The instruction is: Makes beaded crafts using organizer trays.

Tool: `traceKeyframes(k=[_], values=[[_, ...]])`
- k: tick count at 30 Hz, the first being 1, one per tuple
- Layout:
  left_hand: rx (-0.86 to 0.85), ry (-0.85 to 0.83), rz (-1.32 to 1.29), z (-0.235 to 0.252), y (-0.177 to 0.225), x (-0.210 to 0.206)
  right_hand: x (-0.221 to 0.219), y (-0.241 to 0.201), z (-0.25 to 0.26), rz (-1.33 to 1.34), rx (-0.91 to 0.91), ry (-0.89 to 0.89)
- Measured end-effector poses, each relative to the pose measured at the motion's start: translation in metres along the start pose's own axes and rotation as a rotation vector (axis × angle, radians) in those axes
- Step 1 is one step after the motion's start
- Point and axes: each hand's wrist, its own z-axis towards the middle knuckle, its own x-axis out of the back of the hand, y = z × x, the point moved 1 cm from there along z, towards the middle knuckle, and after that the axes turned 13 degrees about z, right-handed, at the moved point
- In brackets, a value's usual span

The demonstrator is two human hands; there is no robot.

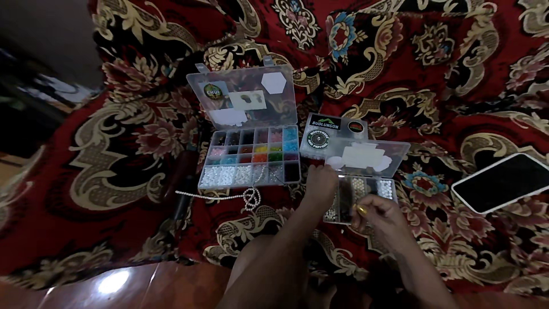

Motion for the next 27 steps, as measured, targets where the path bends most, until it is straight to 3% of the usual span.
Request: traceKeyframes(k=[5, 9, 12, 14, 27], values=[[0.047, 0.038, -0.161, -0.005, -0.004, 0.005, -0.004, -0.001, 0.004, -0.094, -0.029, 0.256], [-0.036, 0.17, -0.779, -0.012, -0.02, 0.005, -0.005, 0.0, 0.005, -0.129, 0.014, 0.341], [-0.131, 0.066, -1.287, -0.011, -0.024, 0.001, -0.007, 0.001, 0.006, -0.148, 0.048, 0.375], [-0.192, -0.038, -1.457, -0.007, -0.026, -0.002, -0.009, 0.002, 0.007, -0.177, 0.066, 0.385], [-0.328, -0.287, -1.616, 0.0, -0.015, -0.013, -0.013, 0.008, 0.005, -0.132, 0.163, 0.345]])
